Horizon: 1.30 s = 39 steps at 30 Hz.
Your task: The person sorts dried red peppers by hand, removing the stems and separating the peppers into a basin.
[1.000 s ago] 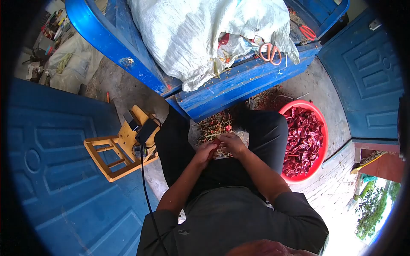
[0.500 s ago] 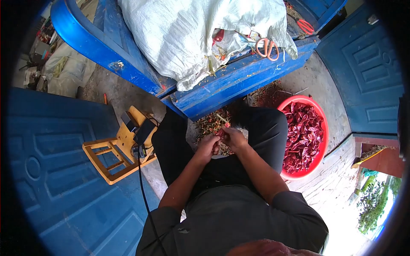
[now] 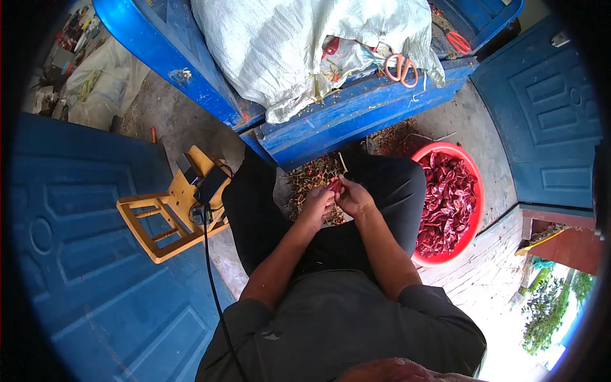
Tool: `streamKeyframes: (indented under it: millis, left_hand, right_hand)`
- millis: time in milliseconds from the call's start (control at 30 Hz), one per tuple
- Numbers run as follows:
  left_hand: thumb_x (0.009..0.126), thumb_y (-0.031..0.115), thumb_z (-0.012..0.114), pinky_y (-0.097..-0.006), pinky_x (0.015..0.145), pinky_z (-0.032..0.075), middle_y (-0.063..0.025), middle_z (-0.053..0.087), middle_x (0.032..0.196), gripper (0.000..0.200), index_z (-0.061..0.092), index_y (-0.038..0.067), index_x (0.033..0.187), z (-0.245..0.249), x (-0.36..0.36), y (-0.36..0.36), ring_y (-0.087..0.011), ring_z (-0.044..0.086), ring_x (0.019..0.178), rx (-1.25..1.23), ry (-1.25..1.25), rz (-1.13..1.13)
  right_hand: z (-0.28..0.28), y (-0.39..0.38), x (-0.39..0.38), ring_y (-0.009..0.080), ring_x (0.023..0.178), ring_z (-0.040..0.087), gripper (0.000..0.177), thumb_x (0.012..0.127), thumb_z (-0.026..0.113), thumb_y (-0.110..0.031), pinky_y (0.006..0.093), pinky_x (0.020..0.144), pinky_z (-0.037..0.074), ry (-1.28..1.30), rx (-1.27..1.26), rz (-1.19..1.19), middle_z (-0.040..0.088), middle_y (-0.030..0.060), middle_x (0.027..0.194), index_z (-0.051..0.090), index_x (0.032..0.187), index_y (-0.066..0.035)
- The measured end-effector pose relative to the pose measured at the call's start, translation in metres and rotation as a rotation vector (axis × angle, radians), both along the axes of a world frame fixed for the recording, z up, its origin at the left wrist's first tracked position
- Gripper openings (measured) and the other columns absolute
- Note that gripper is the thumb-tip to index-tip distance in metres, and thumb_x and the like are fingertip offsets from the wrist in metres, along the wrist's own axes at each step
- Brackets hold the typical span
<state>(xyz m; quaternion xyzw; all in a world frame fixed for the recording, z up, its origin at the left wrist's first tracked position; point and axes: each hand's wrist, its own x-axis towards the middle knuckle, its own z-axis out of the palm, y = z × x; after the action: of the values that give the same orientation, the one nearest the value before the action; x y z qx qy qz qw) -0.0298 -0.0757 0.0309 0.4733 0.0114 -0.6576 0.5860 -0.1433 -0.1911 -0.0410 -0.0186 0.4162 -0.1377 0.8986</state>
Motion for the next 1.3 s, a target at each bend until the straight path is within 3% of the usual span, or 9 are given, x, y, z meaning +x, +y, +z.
streamKeyframes:
  millis: [333,567,767,867,967,1067,1100,1200,1300]
  left_hand:
    - [0.091,0.015,0.055,-0.0227,0.039,0.024,0.0076,0.041,0.063,0.008,0.05,0.012,0.096,-0.008,0.002,0.011,-0.004,0.035,0.045,0.02,-0.04,0.011]
    - [0.098,0.025,0.056,-0.0209,0.04,0.025,0.0104,0.041,0.064,0.014,0.059,0.012,0.103,-0.019,-0.002,0.004,-0.0021,0.036,0.048,0.089,-0.098,0.031]
    - [0.093,0.016,0.053,-0.0217,0.04,0.026,0.0072,0.04,0.063,0.009,0.056,0.008,0.097,0.009,0.004,-0.001,-0.0031,0.034,0.046,-0.061,-0.12,0.013]
    - [0.091,0.016,0.053,-0.0213,0.038,0.023,0.0073,0.038,0.059,0.01,0.056,0.007,0.094,0.025,0.029,0.016,-0.0035,0.032,0.042,-0.107,-0.087,0.09]
    - [0.09,0.014,0.052,-0.0224,0.038,0.024,0.0068,0.037,0.059,0.009,0.056,0.007,0.095,-0.001,0.057,0.065,-0.0042,0.032,0.041,0.065,-0.113,0.102]
    - [0.09,0.012,0.051,-0.0231,0.039,0.025,0.0065,0.036,0.059,0.008,0.055,0.007,0.095,-0.006,0.059,0.081,-0.005,0.032,0.042,0.024,-0.073,0.119]
    - [0.09,0.012,0.051,-0.0231,0.039,0.025,0.0065,0.036,0.059,0.008,0.055,0.007,0.095,-0.003,0.058,0.077,-0.005,0.032,0.042,0.029,-0.078,0.122]
    - [0.09,0.01,0.052,-0.0231,0.041,0.027,0.0059,0.039,0.061,0.004,0.051,0.009,0.094,0.014,0.042,0.051,-0.0055,0.034,0.044,-0.085,-0.02,0.177]
    - [0.09,0.011,0.052,-0.0231,0.042,0.026,0.006,0.039,0.061,0.004,0.051,0.01,0.094,0.009,0.037,0.039,-0.0053,0.035,0.046,-0.081,0.007,0.175]
  right_hand:
    - [0.018,0.008,0.008,0.0074,0.057,0.052,0.015,0.1,0.061,-0.022,0.0226,0.051,0.043,0.222,-0.119,0.029,0.06,-0.0032,0.072,0.064,0.09,-0.01]
    - [0.017,0.003,0.01,0.0102,0.06,0.056,0.014,0.1,0.059,-0.019,0.0212,0.049,0.046,0.101,-0.07,-0.02,0.062,0.0023,0.075,0.062,0.093,-0.007]
    - [0.07,0.005,0.016,0.0168,0.068,0.058,0.012,0.102,0.054,-0.013,0.0286,0.064,0.048,0.067,-0.135,-0.198,0.06,0.0035,0.08,0.059,0.095,-0.004]
    - [0.037,-0.053,-0.025,0.0059,0.062,0.053,0.008,0.102,0.056,-0.018,0.0217,0.051,0.043,-0.039,-0.092,-0.399,0.058,-0.0036,0.079,0.061,0.098,-0.014]
    - [0.083,-0.052,-0.024,0.0066,0.064,0.056,0.014,0.098,0.062,-0.023,0.0227,0.058,0.046,0.106,-0.43,-0.071,0.063,-0.0001,0.084,0.065,0.092,-0.011]
    - [0.072,-0.036,-0.024,0.0107,0.07,0.061,0.015,0.094,0.065,-0.017,0.0255,0.066,0.051,0.384,-0.813,0.417,0.066,0.0038,0.095,0.069,0.104,-0.006]
    - [0.063,-0.031,-0.024,0.0107,0.07,0.061,0.015,0.094,0.065,-0.017,0.0255,0.066,0.051,0.377,-0.809,0.417,0.066,0.0038,0.095,0.069,0.104,-0.006]
    - [0.045,-0.013,-0.03,0.0317,0.105,0.066,0.043,0.08,0.072,-0.012,0.0378,0.09,0.053,0.548,-1.664,0.732,0.066,0.0181,0.117,0.065,0.121,0.0]
    - [0.051,-0.003,-0.028,0.0304,0.113,0.064,0.053,0.078,0.073,-0.006,0.0359,0.095,0.051,0.524,-1.94,0.857,0.061,0.0195,0.129,0.062,0.13,-0.004]
